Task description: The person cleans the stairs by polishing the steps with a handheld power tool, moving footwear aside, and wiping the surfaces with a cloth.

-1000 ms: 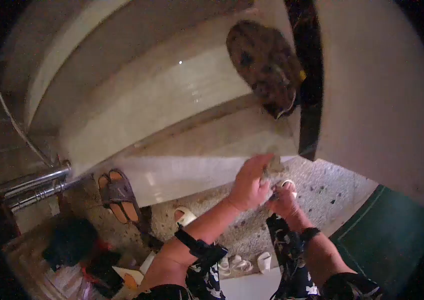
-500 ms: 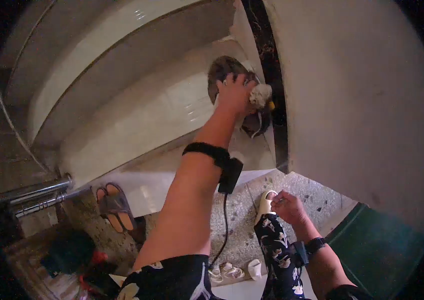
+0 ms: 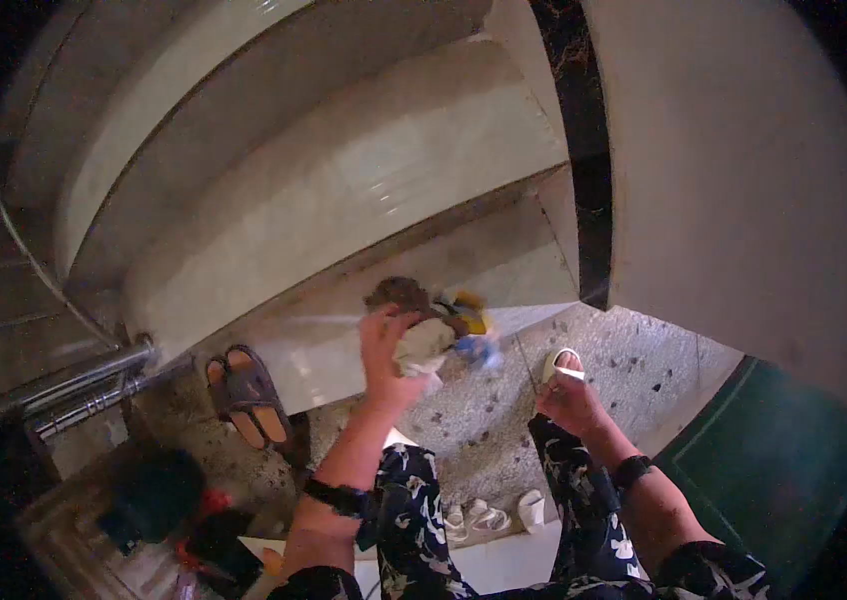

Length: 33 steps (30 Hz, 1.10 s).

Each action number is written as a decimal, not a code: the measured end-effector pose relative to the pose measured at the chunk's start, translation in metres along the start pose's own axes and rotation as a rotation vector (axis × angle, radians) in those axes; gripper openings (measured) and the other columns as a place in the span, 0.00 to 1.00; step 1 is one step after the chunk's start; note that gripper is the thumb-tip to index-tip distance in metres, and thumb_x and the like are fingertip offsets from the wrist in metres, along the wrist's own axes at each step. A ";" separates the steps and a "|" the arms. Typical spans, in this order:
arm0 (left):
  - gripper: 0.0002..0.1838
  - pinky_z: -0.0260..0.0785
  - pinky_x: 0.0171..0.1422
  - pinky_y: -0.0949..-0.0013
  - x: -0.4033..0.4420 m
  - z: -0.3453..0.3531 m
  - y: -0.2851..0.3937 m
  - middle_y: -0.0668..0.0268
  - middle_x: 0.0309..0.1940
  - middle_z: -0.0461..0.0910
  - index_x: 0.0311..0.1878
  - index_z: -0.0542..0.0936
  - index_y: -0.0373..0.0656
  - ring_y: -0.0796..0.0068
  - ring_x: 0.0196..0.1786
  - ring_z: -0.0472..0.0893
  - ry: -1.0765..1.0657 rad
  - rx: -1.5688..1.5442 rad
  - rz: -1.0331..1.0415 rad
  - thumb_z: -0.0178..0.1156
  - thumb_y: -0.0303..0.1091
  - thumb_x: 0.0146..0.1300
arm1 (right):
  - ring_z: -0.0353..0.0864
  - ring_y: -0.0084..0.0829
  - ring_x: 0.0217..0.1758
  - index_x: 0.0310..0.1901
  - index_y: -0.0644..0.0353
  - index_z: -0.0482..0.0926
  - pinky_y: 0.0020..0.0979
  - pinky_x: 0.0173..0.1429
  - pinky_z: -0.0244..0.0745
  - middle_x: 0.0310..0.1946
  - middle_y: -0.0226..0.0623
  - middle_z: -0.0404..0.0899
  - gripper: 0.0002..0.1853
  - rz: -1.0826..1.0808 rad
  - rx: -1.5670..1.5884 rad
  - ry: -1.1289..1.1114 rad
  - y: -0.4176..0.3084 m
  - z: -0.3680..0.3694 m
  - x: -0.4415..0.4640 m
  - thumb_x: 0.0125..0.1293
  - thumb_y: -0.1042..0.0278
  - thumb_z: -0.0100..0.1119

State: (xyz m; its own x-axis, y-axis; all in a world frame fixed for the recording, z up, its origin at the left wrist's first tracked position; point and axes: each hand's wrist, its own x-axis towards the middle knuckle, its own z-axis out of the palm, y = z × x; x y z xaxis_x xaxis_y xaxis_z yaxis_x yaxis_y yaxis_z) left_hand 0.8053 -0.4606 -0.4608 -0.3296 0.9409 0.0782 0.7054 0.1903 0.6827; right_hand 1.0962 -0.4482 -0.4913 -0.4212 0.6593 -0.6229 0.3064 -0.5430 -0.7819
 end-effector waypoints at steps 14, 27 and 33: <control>0.33 0.52 0.58 0.58 0.207 0.078 0.026 0.58 0.52 0.67 0.45 0.74 0.51 0.59 0.56 0.63 -0.160 0.100 0.342 0.67 0.39 0.25 | 0.72 0.33 0.39 0.22 0.58 0.72 0.34 0.52 0.60 0.26 0.35 0.74 0.08 0.019 -0.092 -0.021 0.005 -0.018 -0.006 0.42 0.74 0.63; 0.33 0.53 0.59 0.57 0.213 0.049 0.061 0.55 0.48 0.65 0.45 0.73 0.52 0.54 0.53 0.64 -0.243 -0.071 0.356 0.67 0.37 0.26 | 0.67 0.34 0.34 0.19 0.57 0.70 0.29 0.37 0.64 0.24 0.35 0.68 0.09 -0.050 -0.090 0.047 0.004 -0.040 0.011 0.35 0.78 0.62; 0.31 0.57 0.58 0.58 0.274 0.113 0.080 0.53 0.53 0.64 0.45 0.75 0.53 0.54 0.58 0.61 -0.414 -0.111 0.235 0.66 0.44 0.28 | 0.70 0.32 0.34 0.25 0.61 0.71 0.28 0.40 0.68 0.26 0.31 0.70 0.08 0.075 0.121 0.000 -0.041 -0.049 -0.005 0.41 0.81 0.58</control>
State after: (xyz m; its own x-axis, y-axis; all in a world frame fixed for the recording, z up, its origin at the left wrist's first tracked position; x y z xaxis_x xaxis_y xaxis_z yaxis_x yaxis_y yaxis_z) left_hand 0.8422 -0.1565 -0.4669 0.1234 0.9915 -0.0407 0.6519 -0.0501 0.7566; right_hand 1.1280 -0.4035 -0.4578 -0.4010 0.6147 -0.6792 0.2316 -0.6493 -0.7244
